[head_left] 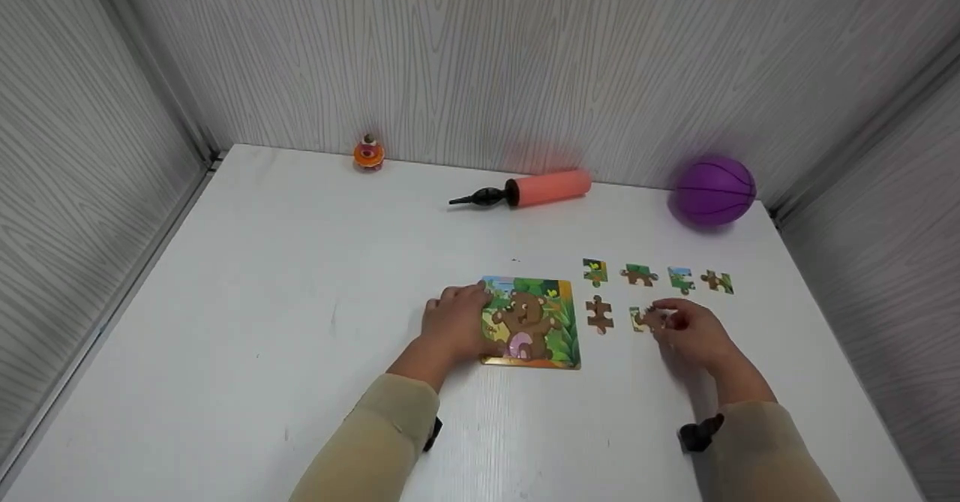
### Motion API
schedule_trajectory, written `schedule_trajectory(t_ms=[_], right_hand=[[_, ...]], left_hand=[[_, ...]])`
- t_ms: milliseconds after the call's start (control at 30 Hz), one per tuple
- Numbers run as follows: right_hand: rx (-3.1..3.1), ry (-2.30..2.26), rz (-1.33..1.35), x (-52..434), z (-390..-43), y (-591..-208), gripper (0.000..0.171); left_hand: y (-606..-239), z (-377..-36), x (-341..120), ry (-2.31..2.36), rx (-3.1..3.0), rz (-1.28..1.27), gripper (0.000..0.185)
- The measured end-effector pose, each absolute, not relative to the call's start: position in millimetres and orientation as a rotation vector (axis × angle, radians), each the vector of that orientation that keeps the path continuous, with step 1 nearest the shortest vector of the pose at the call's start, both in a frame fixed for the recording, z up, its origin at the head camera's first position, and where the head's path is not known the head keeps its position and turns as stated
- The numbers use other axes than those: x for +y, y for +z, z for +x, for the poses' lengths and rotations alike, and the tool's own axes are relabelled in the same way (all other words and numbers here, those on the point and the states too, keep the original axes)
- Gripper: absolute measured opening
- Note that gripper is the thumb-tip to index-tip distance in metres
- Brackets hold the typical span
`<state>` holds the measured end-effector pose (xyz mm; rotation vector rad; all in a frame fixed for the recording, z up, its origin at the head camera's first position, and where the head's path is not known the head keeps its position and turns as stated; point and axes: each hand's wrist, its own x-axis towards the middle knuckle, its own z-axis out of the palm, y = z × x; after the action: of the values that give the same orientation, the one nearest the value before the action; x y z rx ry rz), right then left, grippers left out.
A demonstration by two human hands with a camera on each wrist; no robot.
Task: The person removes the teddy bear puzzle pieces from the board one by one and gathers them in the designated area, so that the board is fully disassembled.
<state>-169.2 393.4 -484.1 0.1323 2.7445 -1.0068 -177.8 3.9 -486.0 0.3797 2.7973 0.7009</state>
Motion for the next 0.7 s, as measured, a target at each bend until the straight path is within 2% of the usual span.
schedule_trajectory(t_ms=[467, 700], right_hand=[[2.757, -0.971, 0.115, 393.2, -173.8, -481.7, 0.041], [2.765, -0.949, 0.126, 393.4, -172.4, -482.5, 0.053]], left_hand=[[-488.1, -179.1, 4.0, 0.694, 2.790, 0.370, 0.090], [-488.3, -179.1, 4.1, 0.693, 2.790, 0.375, 0.089]])
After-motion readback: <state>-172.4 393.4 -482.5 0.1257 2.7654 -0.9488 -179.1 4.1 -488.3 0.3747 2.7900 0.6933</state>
